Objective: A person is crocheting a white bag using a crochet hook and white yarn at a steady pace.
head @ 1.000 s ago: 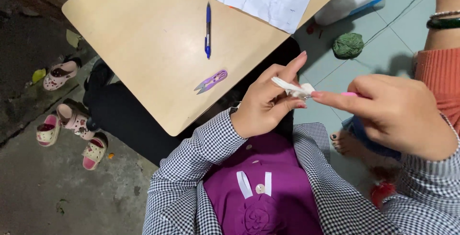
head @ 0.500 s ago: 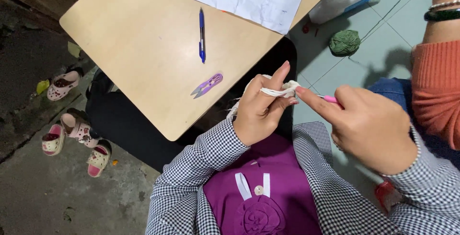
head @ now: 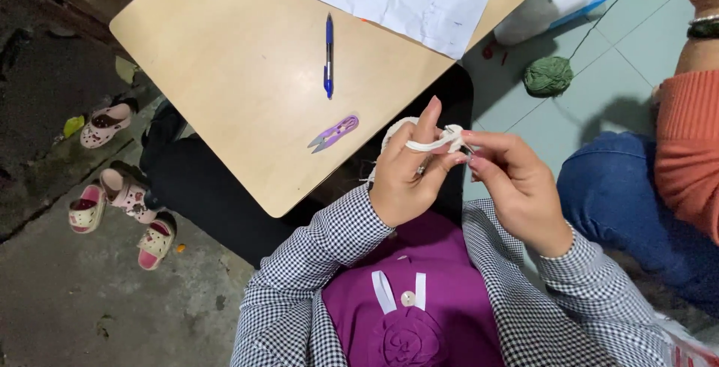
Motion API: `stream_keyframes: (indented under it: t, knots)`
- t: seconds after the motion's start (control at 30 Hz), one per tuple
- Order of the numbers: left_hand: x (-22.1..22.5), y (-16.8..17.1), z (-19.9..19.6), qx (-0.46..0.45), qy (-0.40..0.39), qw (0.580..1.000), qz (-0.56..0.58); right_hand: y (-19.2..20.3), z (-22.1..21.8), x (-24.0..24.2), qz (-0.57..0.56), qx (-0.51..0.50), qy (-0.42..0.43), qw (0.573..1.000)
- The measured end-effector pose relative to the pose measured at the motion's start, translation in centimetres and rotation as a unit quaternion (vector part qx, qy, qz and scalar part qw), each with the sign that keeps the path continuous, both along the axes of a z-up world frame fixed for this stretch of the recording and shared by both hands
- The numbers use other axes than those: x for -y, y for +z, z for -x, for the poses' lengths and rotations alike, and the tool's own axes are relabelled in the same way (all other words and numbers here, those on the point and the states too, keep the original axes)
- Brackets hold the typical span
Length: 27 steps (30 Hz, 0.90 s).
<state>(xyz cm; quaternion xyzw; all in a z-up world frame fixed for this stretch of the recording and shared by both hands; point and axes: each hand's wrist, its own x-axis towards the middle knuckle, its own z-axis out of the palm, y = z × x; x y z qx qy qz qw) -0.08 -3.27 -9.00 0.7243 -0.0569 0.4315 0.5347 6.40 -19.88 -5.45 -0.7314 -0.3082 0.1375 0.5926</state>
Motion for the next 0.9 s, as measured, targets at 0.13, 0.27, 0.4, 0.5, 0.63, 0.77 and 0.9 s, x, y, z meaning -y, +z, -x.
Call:
stream_keyframes:
  t: [0.13, 0.27, 0.4, 0.5, 0.63, 0.77, 0.9]
  knots:
    - [-0.2, 0.7, 0.4, -0.024, -0.041, 0.997, 0.062, -1.4, 0.9, -1.6, -0.146, -0.081, -0.008, 0.986]
    - [-0.3, 1.0, 0.7, -0.041, -0.108, 0.979, 0.168, -3.0, 0.1, -1.1, -0.156, 0.017, -0.019, 0.987]
    - [-1.1, 1.0, 0.4, -0.064, -0.209, 0.940, 0.260, -2.0, -0.4, -1.0, -0.131, 0.132, 0.006, 0.982]
    - [-1.7, 1.0, 0.3, -0.050, -0.231, 0.934, 0.268, -1.8, -0.4, -0.8, -0.116, 0.184, 0.013, 0.976]
    - [-2.3, 1.1, 0.2, -0.056, -0.214, 0.950, 0.220, -1.9, -0.3, -0.7, -0.116, 0.232, 0.027, 0.965]
    - [-1.9, 0.9, 0.0, -0.029, -0.238, 0.941, 0.240, -1.0, -0.1, -0.7, -0.103, 0.259, 0.039, 0.960]
    - [-1.7, -0.1, -0.5, 0.008, -0.268, 0.926, 0.267, -0.6, 0.4, -0.5, -0.078, 0.300, 0.036, 0.950]
